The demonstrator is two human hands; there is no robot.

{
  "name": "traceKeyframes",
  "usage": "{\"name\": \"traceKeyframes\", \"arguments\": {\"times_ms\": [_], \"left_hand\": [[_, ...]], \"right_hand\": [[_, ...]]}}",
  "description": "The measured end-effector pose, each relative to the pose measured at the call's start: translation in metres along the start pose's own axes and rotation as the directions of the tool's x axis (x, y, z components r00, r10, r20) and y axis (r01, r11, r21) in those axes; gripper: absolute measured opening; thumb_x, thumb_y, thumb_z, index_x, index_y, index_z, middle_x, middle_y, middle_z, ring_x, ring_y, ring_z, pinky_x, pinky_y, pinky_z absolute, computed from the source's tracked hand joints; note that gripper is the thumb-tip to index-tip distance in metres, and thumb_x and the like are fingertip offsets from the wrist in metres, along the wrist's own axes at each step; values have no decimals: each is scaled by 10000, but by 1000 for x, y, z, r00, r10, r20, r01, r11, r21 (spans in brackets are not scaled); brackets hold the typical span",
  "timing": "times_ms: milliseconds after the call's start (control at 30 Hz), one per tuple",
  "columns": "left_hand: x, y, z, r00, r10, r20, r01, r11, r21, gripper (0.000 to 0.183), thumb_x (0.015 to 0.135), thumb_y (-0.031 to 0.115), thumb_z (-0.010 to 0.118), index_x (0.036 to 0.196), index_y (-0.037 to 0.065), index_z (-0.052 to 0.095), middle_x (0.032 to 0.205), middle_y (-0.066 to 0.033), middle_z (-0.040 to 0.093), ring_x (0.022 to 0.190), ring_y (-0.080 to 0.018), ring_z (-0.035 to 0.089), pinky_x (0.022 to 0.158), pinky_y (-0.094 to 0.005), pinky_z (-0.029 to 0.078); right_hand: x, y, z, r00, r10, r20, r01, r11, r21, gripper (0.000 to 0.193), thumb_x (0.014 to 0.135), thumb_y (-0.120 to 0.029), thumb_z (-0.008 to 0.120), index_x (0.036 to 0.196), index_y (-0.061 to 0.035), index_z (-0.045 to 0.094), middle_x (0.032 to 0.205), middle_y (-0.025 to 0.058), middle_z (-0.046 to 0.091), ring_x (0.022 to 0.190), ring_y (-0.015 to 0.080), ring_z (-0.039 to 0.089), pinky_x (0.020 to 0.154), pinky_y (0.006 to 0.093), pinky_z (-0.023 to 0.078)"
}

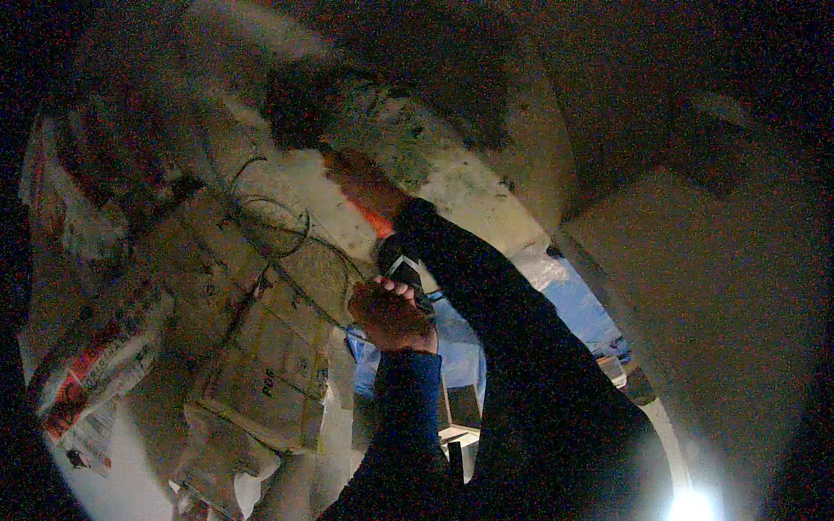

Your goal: The person applies cement to a tile using a trowel and places it on a wall with tile leveling clips. They scrape excess cement from the floor, mix cement in a bucket, and continue applying tiles with spacers.

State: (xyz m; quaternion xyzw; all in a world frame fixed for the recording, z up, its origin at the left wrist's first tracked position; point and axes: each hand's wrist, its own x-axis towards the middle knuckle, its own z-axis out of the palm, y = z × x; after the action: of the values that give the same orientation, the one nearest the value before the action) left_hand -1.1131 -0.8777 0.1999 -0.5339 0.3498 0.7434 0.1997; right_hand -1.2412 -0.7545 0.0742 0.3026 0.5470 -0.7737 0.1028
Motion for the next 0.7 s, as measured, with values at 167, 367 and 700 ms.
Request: {"name": "traceKeyframes", "arguments": {"times_ms": [167, 367, 700], "left_hand": [[-10, -2, -13, 997, 59, 42, -61, 997, 52, 199, 939, 284, 591, 903, 90, 616, 805, -26, 615, 712, -167, 583, 642, -298, 460], [-10, -3, -15, 985, 66, 160, -66, 998, -4, 342, 1026, 391, 491, 962, 82, 624, 861, -43, 634, 741, -198, 598, 686, -338, 492], [-42, -21, 23, 995, 89, 44, -94, 988, 125, 244, 1001, 343, 539, 898, 134, 613, 815, 28, 597, 706, -106, 536, 668, -281, 417]], "right_hand": [[21, 33, -27, 982, -122, -147, 102, 985, -136, 380, 942, -408, 653, 1026, -38, 638, 710, 19, 593, 618, 108, 557, 538, 309, 443], [-53, 40, -97, 949, 254, -189, -186, 930, 317, 404, 952, -451, 671, 1053, -60, 649, 704, 25, 587, 579, 107, 548, 510, 299, 435], [-205, 9, -139, 973, 107, -203, -103, 994, 32, 381, 970, -217, 672, 1267, -8, 556, 933, 113, 625, 761, 217, 645, 656, 367, 537]]}}
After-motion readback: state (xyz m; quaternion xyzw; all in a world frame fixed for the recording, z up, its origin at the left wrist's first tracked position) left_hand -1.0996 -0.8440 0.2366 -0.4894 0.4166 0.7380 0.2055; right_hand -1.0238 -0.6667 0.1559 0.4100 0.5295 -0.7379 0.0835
